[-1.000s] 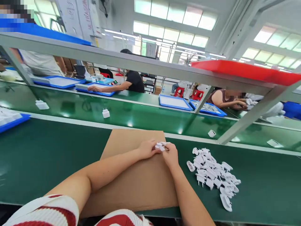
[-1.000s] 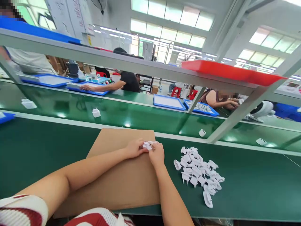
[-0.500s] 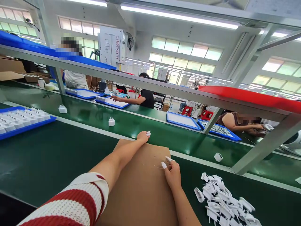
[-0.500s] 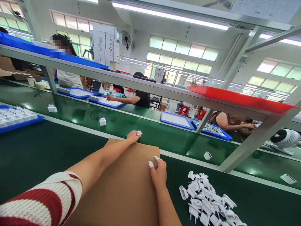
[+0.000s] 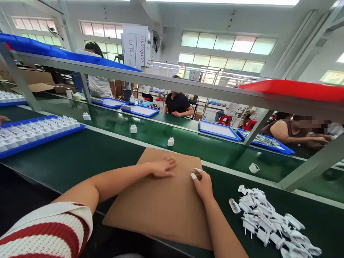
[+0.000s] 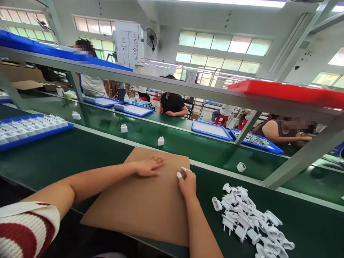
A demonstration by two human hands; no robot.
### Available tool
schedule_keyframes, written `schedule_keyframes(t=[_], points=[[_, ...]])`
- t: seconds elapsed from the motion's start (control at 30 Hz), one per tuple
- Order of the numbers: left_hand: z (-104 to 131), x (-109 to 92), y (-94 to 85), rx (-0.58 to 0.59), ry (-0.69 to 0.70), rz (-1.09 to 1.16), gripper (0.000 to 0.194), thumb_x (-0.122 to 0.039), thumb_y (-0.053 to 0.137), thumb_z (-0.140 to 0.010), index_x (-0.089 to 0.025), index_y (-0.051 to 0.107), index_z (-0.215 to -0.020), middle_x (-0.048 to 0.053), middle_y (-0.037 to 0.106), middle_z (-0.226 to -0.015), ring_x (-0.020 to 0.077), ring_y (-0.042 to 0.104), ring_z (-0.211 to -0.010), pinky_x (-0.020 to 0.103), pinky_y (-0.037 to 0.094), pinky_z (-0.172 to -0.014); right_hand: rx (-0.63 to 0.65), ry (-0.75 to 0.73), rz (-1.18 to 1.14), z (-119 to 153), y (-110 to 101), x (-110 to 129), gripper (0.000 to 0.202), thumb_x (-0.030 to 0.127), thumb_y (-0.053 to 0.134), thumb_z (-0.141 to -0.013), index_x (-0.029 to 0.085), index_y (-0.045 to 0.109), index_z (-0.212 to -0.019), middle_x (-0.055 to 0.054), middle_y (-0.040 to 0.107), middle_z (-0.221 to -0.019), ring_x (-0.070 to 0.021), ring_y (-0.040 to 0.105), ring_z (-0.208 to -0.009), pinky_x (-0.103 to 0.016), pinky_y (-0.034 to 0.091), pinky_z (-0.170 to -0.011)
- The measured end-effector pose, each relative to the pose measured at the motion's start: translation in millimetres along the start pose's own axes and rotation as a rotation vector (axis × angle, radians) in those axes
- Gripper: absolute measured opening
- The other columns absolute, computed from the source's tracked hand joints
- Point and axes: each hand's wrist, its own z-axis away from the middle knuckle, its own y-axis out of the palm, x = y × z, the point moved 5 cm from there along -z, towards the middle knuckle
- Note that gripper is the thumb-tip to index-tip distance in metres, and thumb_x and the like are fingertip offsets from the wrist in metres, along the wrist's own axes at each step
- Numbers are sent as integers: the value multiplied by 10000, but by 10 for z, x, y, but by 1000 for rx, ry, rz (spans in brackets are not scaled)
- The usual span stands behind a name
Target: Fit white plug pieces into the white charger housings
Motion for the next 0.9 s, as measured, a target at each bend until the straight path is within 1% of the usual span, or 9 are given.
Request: schedule_keyframes(t=[0.13, 0.23, 0.3, 0.43, 0.53, 0.57, 0.7, 0.77, 0.9], points=[[89, 685, -603, -212, -366, -80, 652, -409, 309, -1011, 11, 484, -1479, 324, 338, -1609, 477, 201, -1549, 730, 140, -1201, 19, 35, -60, -12, 33, -59, 419, 352, 592, -818, 152, 762, -1144, -133, 747, -1063, -307, 660, -1039, -466, 548, -959], [71, 839, -757, -282, -358, -86, 615, -340, 297, -1006, -19, 468, -1503, 277, 300, -1647, 430, 151, -1575, 695, 134, -1231, 11, 58, -101, -18, 44, -93, 385, 330, 614, -816, 168, 762, -1133, -125, 751, -1103, -293, 669, -1051, -465, 548, -989], [108, 702, -636, -273, -234, -63, 562, -318, 353, -986, -97, 541, -1467, 195, 396, -1626, 360, 228, -1567, 598, 189, -1266, 5, 75, -111, -18, 43, -103, 370, 315, 628, -815, 175, 761, -1130, -118, 751, -1113, -282, 674, -1055, -455, 546, -1007], [303, 132, -114, -128, 111, 63, 421, -400, 442, -955, -206, 741, -1180, 103, 694, -1304, 262, 574, -1303, 417, 446, -1151, 18, 102, -118, -8, 32, -95, 357, 278, 638, -818, 180, 755, -1141, -109, 749, -1130, -262, 681, -1065, -434, 557, -1009], [383, -182, 156, -28, 321, 164, 405, -504, 519, -917, -207, 760, -1048, 117, 660, -1333, 293, 539, -1335, 427, 452, -1145, 28, 108, -95, 3, 20, -76, 355, 246, 643, -815, 183, 751, -1147, -105, 748, -1150, -261, 684, -1083, -443, 559, -1014], [356, -172, 179, -53, 265, 171, 437, -504, 530, -910, -183, 742, -1118, 147, 594, -1427, 335, 464, -1414, 475, 407, -1182, 28, 109, -89, 8, 15, -70, 352, 237, 644, -814, 186, 751, -1146, -102, 749, -1155, -262, 684, -1093, -446, 559, -1019], [223, 239, 107, -263, -252, 155, 670, -437, 483, -932, -67, 478, -1489, 250, 289, -1651, 438, 209, -1552, 626, 249, -1237, 31, 118, -114, 33, -2, -46, 342, 219, 643, -822, 209, 748, -1148, -90, 743, -1203, -255, 697, -1113, -448, 565, -1026], [197, 362, 93, -296, -267, 194, 654, -393, 471, -928, -67, 468, -1495, 247, 343, -1627, 416, 273, -1531, 615, 264, -1239, 42, 120, -135, 39, -6, -35, 333, 205, 650, -818, 212, 750, -1136, -91, 740, -1223, -253, 703, -1114, -442, 568, -1028], [220, 385, 155, -293, -133, 258, 494, -356, 531, -869, -139, 649, -1296, 169, 588, -1434, 345, 462, -1403, 534, 352, -1227, 57, 128, -171, 35, -12, -36, 319, 180, 657, -810, 209, 754, -1112, -94, 744, -1214, -244, 715, -1098, -432, 570, -1030]])
